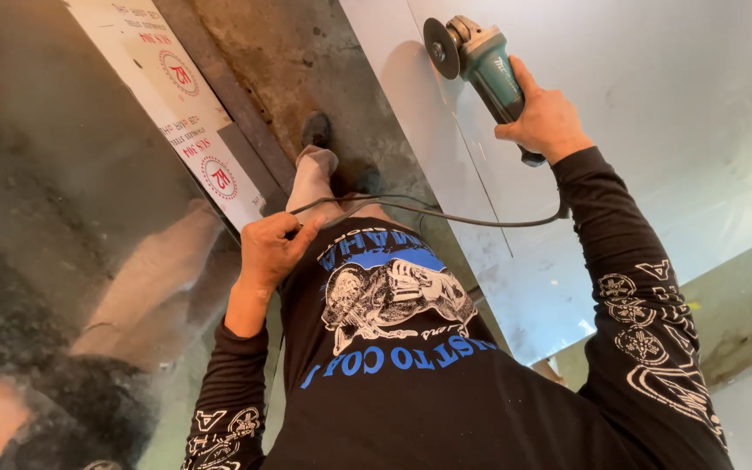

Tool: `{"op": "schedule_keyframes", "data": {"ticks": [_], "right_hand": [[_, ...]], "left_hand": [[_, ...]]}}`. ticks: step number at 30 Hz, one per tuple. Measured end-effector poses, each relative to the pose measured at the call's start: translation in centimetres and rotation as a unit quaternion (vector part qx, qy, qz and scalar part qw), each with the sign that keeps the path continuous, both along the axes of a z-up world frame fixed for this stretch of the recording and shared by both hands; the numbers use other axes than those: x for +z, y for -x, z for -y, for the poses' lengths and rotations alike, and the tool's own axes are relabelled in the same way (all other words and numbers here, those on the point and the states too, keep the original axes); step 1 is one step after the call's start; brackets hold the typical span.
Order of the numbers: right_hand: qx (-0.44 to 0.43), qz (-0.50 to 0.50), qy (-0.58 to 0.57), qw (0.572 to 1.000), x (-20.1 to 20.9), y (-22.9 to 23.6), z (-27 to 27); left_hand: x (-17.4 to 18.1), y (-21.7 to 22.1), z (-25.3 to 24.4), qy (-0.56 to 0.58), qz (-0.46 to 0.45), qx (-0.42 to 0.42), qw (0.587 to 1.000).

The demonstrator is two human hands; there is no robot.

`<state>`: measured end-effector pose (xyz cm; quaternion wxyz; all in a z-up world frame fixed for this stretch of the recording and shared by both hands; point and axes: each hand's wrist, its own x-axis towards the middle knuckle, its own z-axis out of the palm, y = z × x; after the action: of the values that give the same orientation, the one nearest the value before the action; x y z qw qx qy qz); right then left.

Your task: Cutting a stainless steel sheet using an angle grinder.

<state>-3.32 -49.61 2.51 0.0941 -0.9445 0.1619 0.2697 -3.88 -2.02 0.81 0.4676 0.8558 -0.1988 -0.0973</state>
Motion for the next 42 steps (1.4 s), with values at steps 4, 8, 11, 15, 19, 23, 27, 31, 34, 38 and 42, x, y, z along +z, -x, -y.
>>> {"op": "schedule_keyframes", "data": {"ticks": [4, 8, 11, 15, 19, 23, 27, 31, 34, 38, 42], "right_hand": [[-0.01, -0.005, -0.006, 1.0, 1.1, 3.8, 0.5], [-0.029, -0.023, -0.004, 0.999, 1.6, 7.7, 0.3], [-0.035, -0.031, -0.003, 0.999, 1.9, 10.2, 0.9], [-0.04, -0.049, 0.01, 0.998, 2.4, 12.9, 0.6], [-0.048, -0.06, 0.012, 0.997, 2.8, 15.2, 0.6], [-0.049, -0.064, 0.013, 0.997, 2.8, 16.8, 0.9], [-0.054, -0.082, 0.022, 0.995, 3.3, 17.7, 0.9], [-0.058, -0.097, 0.03, 0.993, 3.7, 18.8, 0.9], [-0.055, -0.098, 0.028, 0.993, 3.6, 19.5, 1.1], [-0.054, -0.1, 0.026, 0.993, 3.8, 19.9, 1.0], [-0.053, -0.103, 0.026, 0.993, 3.3, 20.2, 1.4]], "left_hand": [[0.4, 1.0, 1.0, 0.002, 0.017, -0.018, 1.0], [-0.1, 2.5, 1.1, 0.008, 0.005, -0.032, 0.999], [-0.2, 3.4, 1.6, 0.002, 0.006, -0.043, 0.999], [-0.9, 4.6, 1.6, 0.005, 0.001, -0.054, 0.999], [-1.0, 5.5, 1.9, -0.021, -0.021, -0.059, 0.998], [-0.9, 5.9, 2.2, -0.009, -0.006, -0.06, 0.998], [-0.6, 6.1, 2.5, -0.015, -0.014, -0.065, 0.998], [-0.6, 5.9, 2.5, -0.006, -0.016, -0.071, 0.997], [-0.5, 5.9, 2.7, -0.002, -0.003, -0.07, 0.998], [-0.6, 5.8, 2.9, -0.008, -0.001, -0.07, 0.998], [-0.6, 5.7, 3.0, -0.011, 0.012, -0.067, 0.998]]}}
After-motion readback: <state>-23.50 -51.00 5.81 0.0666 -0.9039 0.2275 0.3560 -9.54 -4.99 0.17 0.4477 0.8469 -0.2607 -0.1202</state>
